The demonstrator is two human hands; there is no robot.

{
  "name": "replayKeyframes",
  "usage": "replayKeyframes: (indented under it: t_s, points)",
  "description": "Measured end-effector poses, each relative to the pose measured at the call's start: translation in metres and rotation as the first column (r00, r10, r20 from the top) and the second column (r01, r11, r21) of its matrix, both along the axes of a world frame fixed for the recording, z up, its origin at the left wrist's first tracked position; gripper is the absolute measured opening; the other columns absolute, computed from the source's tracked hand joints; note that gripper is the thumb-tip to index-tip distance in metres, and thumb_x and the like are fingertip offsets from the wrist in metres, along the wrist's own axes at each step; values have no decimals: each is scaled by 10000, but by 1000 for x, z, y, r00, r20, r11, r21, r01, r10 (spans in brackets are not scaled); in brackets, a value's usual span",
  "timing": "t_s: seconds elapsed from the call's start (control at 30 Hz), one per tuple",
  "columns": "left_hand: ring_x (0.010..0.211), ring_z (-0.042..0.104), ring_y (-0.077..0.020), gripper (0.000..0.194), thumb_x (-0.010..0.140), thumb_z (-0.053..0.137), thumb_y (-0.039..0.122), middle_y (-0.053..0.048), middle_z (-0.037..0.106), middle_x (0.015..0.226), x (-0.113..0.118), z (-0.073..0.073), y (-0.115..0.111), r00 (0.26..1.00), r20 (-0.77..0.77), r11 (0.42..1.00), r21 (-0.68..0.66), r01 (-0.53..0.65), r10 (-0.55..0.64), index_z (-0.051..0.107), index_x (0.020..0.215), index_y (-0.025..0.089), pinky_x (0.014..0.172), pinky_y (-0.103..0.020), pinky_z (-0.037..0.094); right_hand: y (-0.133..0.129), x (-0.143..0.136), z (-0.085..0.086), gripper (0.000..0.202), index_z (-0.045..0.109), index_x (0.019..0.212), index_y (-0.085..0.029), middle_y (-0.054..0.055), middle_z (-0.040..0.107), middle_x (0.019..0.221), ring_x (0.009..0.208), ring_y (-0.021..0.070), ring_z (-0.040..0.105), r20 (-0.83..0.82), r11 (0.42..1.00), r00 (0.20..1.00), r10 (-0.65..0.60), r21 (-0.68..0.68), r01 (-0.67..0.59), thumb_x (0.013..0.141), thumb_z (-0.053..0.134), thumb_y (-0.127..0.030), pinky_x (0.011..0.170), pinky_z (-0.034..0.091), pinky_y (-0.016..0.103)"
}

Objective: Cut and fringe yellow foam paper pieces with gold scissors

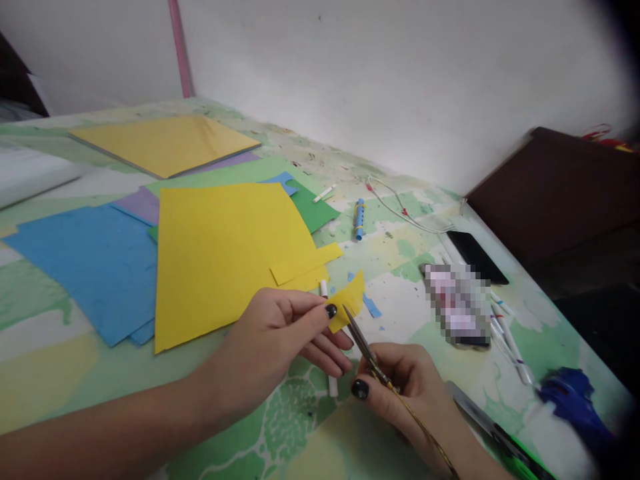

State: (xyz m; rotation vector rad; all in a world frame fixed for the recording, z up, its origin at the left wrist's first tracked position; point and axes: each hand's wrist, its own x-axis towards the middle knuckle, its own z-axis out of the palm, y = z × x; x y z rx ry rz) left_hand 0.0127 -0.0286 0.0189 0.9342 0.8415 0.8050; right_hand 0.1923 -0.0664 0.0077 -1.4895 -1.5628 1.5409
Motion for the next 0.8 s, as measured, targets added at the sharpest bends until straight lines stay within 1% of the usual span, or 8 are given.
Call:
replayKeyframes:
  t_s: [0.13, 0.3, 0.4, 0.57, 0.8]
  points:
    - [575, 680, -163, 238, 824, 514, 247, -58, 694, 657, 0, -1, -1, 1000, 9, 1000, -2, -5, 6, 645, 692, 99, 535, -222, 548, 0, 2, -3, 362, 404, 564, -168, -64, 267, 521, 499, 72, 218, 3, 1000, 1000, 5, 7, -5, 711, 625, -415, 435, 141, 227]
    - [567, 677, -163, 237, 820, 517, 246, -56, 691, 651, -1, -2, -2, 1000, 18, 1000, 4, -5, 5, 645, 683, 101, 532, -226, 546, 0, 1, -3, 365, 396, 552, -170, -69, 267, 512, 490, 68, 215, 31, 1000, 1000, 3, 13, -4, 680, 663, -384, 432, 142, 223]
    - [564, 676, -161, 241, 820, 516, 247, -56, 691, 645, -1, -1, -2, 1000, 14, 1000, 7, -1, 1, 645, 678, 102, 532, -224, 544, 0, 0, -2, 377, 388, 542, -172, -70, 261, 505, 490, 70, 216, 50, 1000, 999, -15, 25, 14, 678, 662, -393, 435, 144, 223]
    - [579, 681, -164, 239, 830, 508, 241, -57, 695, 662, -1, -2, -1, 1000, 19, 1000, 13, 3, -3, 643, 692, 102, 541, -223, 549, 1, -1, -2, 377, 392, 535, -172, -68, 266, 499, 488, 71, 222, 76, 1000, 997, -1, 16, -1, 672, 669, -388, 432, 150, 220]
    - [578, 682, -161, 264, 843, 493, 243, -63, 697, 640, -1, -3, -1, 1000, 18, 1000, 23, 17, -18, 640, 679, 98, 547, -216, 550, 2, -4, 0, 427, 366, 495, -178, -71, 245, 479, 471, 67, 202, 103, 999, 994, -47, 17, 46, 627, 684, -430, 416, 136, 222]
